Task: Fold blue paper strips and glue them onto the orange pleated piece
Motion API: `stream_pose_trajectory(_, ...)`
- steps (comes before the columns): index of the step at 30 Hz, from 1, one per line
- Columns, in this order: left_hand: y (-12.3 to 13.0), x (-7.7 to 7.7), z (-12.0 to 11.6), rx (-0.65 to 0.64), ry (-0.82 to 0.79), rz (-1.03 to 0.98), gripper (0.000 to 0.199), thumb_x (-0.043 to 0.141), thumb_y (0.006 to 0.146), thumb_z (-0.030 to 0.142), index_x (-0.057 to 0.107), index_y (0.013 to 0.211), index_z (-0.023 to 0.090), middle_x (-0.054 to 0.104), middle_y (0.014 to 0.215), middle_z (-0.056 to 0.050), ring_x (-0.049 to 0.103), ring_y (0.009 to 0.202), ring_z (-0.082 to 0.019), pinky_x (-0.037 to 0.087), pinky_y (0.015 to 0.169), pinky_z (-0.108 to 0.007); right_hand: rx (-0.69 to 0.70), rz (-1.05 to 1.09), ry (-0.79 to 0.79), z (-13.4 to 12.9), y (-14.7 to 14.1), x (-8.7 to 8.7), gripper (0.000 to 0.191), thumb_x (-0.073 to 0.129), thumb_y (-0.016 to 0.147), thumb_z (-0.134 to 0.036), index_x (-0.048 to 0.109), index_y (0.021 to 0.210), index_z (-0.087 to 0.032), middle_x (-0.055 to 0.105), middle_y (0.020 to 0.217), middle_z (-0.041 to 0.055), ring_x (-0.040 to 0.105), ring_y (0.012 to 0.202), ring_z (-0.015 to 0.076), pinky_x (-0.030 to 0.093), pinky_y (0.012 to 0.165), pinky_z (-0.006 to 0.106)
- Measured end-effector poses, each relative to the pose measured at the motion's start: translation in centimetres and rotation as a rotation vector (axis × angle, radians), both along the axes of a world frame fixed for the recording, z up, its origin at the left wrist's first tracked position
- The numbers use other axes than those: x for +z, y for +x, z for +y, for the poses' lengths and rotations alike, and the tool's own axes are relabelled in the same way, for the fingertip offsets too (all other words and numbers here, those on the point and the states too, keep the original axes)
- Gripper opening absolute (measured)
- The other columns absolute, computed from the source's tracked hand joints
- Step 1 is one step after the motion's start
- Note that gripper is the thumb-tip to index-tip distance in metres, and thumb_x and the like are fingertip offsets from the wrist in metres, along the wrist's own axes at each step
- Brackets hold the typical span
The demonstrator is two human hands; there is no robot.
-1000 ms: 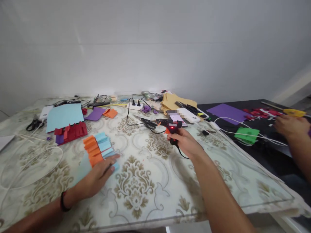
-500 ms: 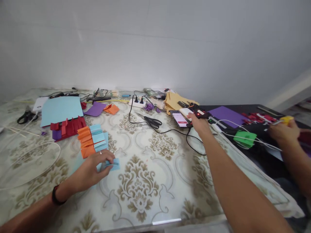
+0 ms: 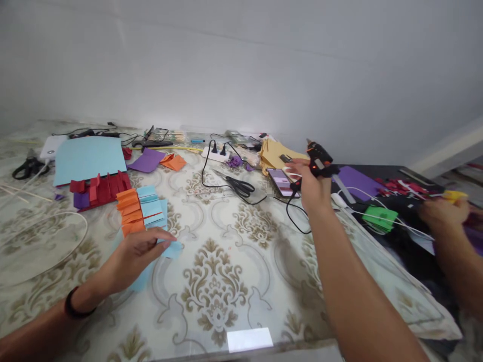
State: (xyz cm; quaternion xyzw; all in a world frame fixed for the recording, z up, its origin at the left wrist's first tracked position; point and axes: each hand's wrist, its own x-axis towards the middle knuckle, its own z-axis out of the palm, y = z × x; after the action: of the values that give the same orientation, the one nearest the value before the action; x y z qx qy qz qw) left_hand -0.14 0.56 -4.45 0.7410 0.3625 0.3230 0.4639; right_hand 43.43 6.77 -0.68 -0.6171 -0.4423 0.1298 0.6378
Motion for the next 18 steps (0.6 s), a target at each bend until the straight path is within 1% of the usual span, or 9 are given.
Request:
stream_pose_trajectory(1, 0.0, 0.0, 0.0, -0.002, -0.009, -0.029, 0.022, 0.057, 0.098, 0.025, 0.078, 0.098, 0.020, 0.077, 0.103, -0.008, 0.070, 0.096, -0.021, 0.055, 0.078, -0.029, 0.073, 0.001, -0.004, -0.5, -1.2, 0.3, 0.025, 0.062, 0.101, -0.040, 0.068, 0.101, -0.016, 0.070, 0.095, 0.0043, 0.066, 0.080, 0.0161, 0.057, 0.076, 0.034)
stream_pose_trajectory(3, -0.1, 0.1, 0.1, 0.002, -0.050, -0.054, 0.021, 0.059, 0.096, 0.024, 0.079, 0.100, 0.020, 0.076, 0.109, -0.009, 0.070, 0.100, -0.022, 0.054, 0.079, -0.029, 0.240, -0.014, -0.030, -1.8, -4.2, 0.5, 0.022, 0.069, 0.093, -0.042, 0.070, 0.089, -0.020, 0.069, 0.086, 0.0038, 0.064, 0.073, 0.0169, 0.055, 0.070, 0.032)
stream_pose_trajectory(6, -0.3, 0.2, 0.2, 0.025, -0.143, -0.073, 0.023, 0.065, 0.093, 0.027, 0.076, 0.113, 0.021, 0.074, 0.114, -0.009, 0.068, 0.091, -0.019, 0.052, 0.071, -0.026, 0.466, -0.076, -0.120, -4.0, -8.4, 0.0, 0.025, 0.074, 0.088, -0.046, 0.075, 0.091, -0.021, 0.070, 0.080, 0.0034, 0.063, 0.069, 0.0182, 0.052, 0.068, 0.033)
stream_pose_trajectory(7, -0.3, 0.2, 0.2, 0.032, -0.168, -0.078, 0.024, 0.067, 0.093, 0.029, 0.075, 0.114, 0.021, 0.073, 0.114, -0.008, 0.066, 0.089, -0.018, 0.051, 0.069, -0.026, 0.516, -0.112, -0.150, -4.6, -9.5, -0.3, 0.025, 0.073, 0.089, -0.046, 0.076, 0.091, -0.021, 0.070, 0.079, 0.0038, 0.064, 0.069, 0.0188, 0.052, 0.067, 0.032)
stream_pose_trajectory(9, -0.4, 0.0, 0.2, 0.036, -0.206, -0.081, 0.026, 0.067, 0.093, 0.030, 0.074, 0.116, 0.021, 0.073, 0.110, -0.008, 0.064, 0.086, -0.018, 0.049, 0.068, -0.025, 0.622, -0.276, -0.242, -5.4, -11.0, -1.1, 0.027, 0.066, 0.095, -0.047, 0.074, 0.094, -0.022, 0.073, 0.084, 0.0048, 0.067, 0.074, 0.0204, 0.052, 0.069, 0.032)
stream_pose_trajectory(11, -0.5, -0.1, 0.1, 0.048, -0.223, -0.061, 0.025, 0.067, 0.093, 0.030, 0.074, 0.116, 0.021, 0.072, 0.102, -0.006, 0.063, 0.084, -0.017, 0.048, 0.068, -0.025, 0.658, -0.419, -0.300, -5.6, -11.7, -1.8, 0.028, 0.062, 0.097, -0.047, 0.073, 0.091, -0.022, 0.074, 0.086, 0.0052, 0.067, 0.075, 0.0214, 0.051, 0.069, 0.031)
stream_pose_trajectory(14, -0.4, -0.2, -0.1, 0.081, -0.211, -0.012, 0.025, 0.066, 0.094, 0.032, 0.075, 0.114, 0.022, 0.065, 0.080, -0.001, 0.057, 0.072, -0.015, 0.043, 0.060, -0.024, 0.638, -0.503, -0.362, -5.3, -11.7, -2.5, 0.031, 0.060, 0.096, -0.048, 0.072, 0.087, -0.021, 0.075, 0.087, 0.0047, 0.066, 0.073, 0.0212, 0.050, 0.067, 0.030)
stream_pose_trajectory(16, -0.3, 0.0, -0.3, 0.092, -0.202, 0.015, 0.026, 0.066, 0.094, 0.034, 0.076, 0.113, 0.021, 0.056, 0.066, 0.002, 0.050, 0.061, -0.013, 0.038, 0.054, -0.023, 0.586, -0.504, -0.390, -4.9, -11.0, -2.5, 0.034, 0.060, 0.095, -0.051, 0.075, 0.094, -0.021, 0.075, 0.083, 0.0038, 0.065, 0.069, 0.0204, 0.050, 0.066, 0.031)
stream_pose_trajectory(18, -0.1, 0.1, -0.4, 0.093, -0.190, 0.023, 0.026, 0.066, 0.093, 0.037, 0.077, 0.110, 0.021, 0.049, 0.061, 0.005, 0.045, 0.056, -0.011, 0.036, 0.051, -0.022, 0.490, -0.510, -0.405, -4.5, -9.6, -2.1, 0.037, 0.060, 0.094, -0.052, 0.078, 0.105, -0.022, 0.074, 0.078, 0.0030, 0.064, 0.066, 0.0211, 0.051, 0.066, 0.032)
